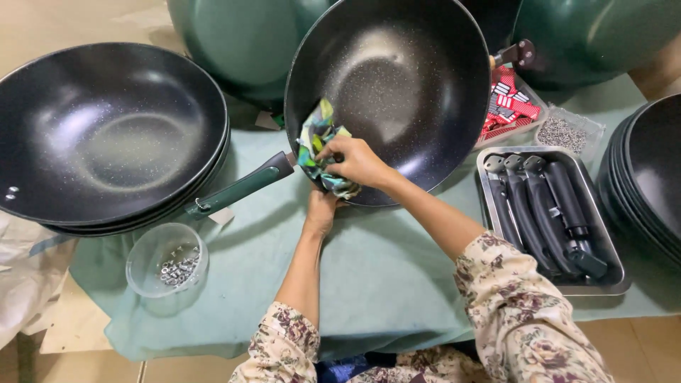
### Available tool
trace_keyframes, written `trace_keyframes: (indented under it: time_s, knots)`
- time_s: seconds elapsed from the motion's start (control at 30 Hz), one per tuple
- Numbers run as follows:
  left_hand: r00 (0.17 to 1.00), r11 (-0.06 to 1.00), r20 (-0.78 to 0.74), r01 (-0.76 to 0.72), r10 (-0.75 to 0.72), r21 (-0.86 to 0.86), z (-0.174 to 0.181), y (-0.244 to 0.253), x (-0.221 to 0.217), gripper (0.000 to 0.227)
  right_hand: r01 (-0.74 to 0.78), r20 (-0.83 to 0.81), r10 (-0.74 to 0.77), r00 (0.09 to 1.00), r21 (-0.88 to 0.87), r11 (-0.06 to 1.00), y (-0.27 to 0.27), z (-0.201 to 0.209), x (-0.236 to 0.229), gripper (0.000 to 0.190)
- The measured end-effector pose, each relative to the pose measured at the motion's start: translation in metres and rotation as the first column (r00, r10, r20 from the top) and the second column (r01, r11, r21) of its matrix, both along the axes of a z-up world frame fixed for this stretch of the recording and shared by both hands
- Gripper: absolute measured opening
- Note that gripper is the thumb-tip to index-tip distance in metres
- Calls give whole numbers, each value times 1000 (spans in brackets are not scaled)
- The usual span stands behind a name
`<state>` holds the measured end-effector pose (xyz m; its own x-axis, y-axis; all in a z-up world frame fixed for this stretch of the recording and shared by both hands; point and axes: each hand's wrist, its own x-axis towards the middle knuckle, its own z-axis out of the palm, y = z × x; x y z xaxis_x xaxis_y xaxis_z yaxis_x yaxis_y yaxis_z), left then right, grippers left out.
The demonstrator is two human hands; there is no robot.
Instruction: Cleaning the interior of a pan with a sponge and then assembling handles onto several pans using screws and a screwdriver.
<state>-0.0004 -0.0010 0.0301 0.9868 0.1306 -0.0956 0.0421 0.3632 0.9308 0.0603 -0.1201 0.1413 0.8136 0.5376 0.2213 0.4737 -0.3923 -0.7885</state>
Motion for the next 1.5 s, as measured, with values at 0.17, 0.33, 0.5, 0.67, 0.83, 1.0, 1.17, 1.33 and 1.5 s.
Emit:
trace_keyframes:
  time_s: [0.17,0.33,0.5,0.67,0.83,1.0,1.17,1.33,1.5]
  knots:
    - [999,1000,-22,-27,27,4,52,-5,-17,30,45,-29,-46,998,-48,998,-7,9,1,40]
    - [999,998,-14,-46,46,-51,-26,3,4,52,218,18,-238,971,335,917,37,35,34,56]
    - [999,997,-31,33,-35,-67,5,1,-10,19,533,175,-668,723,473,701,39,36,102,63]
    - [995,997,-95,14,-21,-70,-10,-2,-3,20,110,559,-282,780,321,941,48,10,44,80]
    - [997,1000,-75,6,-8,-30,-14,-1,-3,18,54,825,62,561,-111,992,5,12,71,78]
    - [998,998,-63,9,-13,-59,-1,-1,-6,16,597,969,192,159,-249,763,-102,60,124,51]
    - [998,998,-64,12,-15,-57,15,-2,-10,36,699,972,188,141,-232,676,-173,30,94,38]
    - [999,998,26,-38,40,-43,-20,-3,3,65,562,904,3,427,-268,783,-134,-50,38,67]
    - [997,995,-2,-76,76,-72,-15,-3,-1,47,152,687,276,673,-493,857,-113,-72,1,45]
